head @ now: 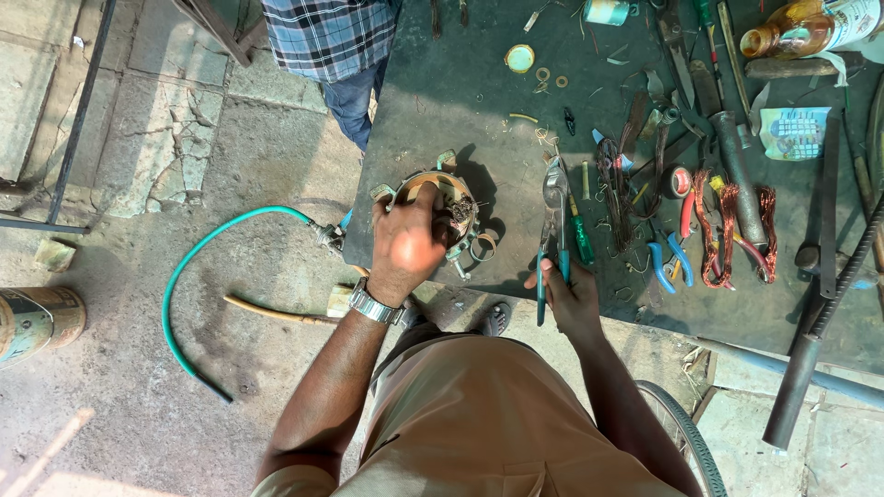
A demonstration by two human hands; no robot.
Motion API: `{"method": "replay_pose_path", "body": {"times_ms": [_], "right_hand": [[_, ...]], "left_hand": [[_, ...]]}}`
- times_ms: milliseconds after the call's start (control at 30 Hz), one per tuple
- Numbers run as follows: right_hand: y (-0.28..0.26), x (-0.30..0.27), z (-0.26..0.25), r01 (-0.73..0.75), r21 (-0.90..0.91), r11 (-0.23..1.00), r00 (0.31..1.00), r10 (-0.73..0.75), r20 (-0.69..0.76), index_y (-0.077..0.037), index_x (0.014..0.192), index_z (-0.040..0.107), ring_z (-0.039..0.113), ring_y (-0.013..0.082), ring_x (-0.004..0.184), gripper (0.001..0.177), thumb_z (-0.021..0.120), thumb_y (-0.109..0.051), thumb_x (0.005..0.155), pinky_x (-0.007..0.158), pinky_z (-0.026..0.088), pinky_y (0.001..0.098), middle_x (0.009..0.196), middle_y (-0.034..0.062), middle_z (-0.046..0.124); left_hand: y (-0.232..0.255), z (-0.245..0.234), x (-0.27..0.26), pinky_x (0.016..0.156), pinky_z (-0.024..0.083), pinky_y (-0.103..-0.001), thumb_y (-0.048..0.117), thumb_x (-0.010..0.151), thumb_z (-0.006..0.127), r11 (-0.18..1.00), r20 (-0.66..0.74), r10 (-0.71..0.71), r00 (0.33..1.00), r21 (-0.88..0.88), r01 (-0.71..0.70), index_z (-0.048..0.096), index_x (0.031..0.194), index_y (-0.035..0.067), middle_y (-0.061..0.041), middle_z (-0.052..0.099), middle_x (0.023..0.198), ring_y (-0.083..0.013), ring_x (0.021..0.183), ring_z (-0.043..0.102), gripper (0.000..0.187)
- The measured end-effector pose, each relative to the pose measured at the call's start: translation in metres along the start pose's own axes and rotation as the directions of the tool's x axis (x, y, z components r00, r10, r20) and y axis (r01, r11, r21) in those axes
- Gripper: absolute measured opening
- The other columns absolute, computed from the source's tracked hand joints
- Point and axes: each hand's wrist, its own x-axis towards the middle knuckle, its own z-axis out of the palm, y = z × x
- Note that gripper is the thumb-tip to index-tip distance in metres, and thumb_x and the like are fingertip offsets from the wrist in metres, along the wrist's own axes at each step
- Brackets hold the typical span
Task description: The person uses pliers and a screwdriver to remove copper windings from a motor stator. They repeatedly pull, cut, and pry the wires from the slots, then place the removed copper wire on the workbench.
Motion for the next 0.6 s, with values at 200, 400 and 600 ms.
{"method": "replay_pose_path", "body": {"times_ms": [200,400,600], "right_hand": [[-0.002,-0.006,0.004,0.011,-0.070,0.997,1.000,-0.012,-0.011,-0.003,0.084,0.059,0.041,0.0020,0.050,0.034,0.056,-0.027,0.108,0.046,0.033,0.0240,0.072,0.0055,0.070],[-0.035,-0.016,0.002,0.123,-0.322,0.939,0.992,-0.110,0.059,-0.004,0.106,0.076,0.045,0.0040,0.057,0.023,0.060,-0.021,0.107,0.050,0.037,0.0252,0.067,-0.0019,0.049],[-0.088,-0.034,-0.006,0.045,-0.271,0.962,0.996,-0.023,0.084,-0.005,0.113,0.071,0.058,0.0063,0.061,0.019,0.056,-0.012,0.103,0.053,0.046,0.0269,0.070,-0.0008,0.062]], "left_hand": [[-0.003,0.001,-0.002,0.105,0.037,-0.067,0.011,0.074,0.077,1.000,0.044,-0.030,0.999,0.009,0.030,0.056,0.119,0.012,-0.005,0.072,0.085,-0.0302,0.085,0.072,0.050],[-0.001,-0.004,0.002,0.105,0.033,-0.069,0.020,0.080,0.079,1.000,0.078,-0.023,0.997,0.020,0.022,0.053,0.131,0.011,-0.007,0.073,0.090,-0.0303,0.088,0.070,0.059],[0.011,-0.041,-0.011,0.097,0.040,-0.059,0.031,0.087,0.079,0.977,-0.131,0.162,0.978,-0.117,-0.178,0.055,0.134,0.006,-0.017,0.066,0.118,-0.0350,0.108,0.064,0.058]]}}
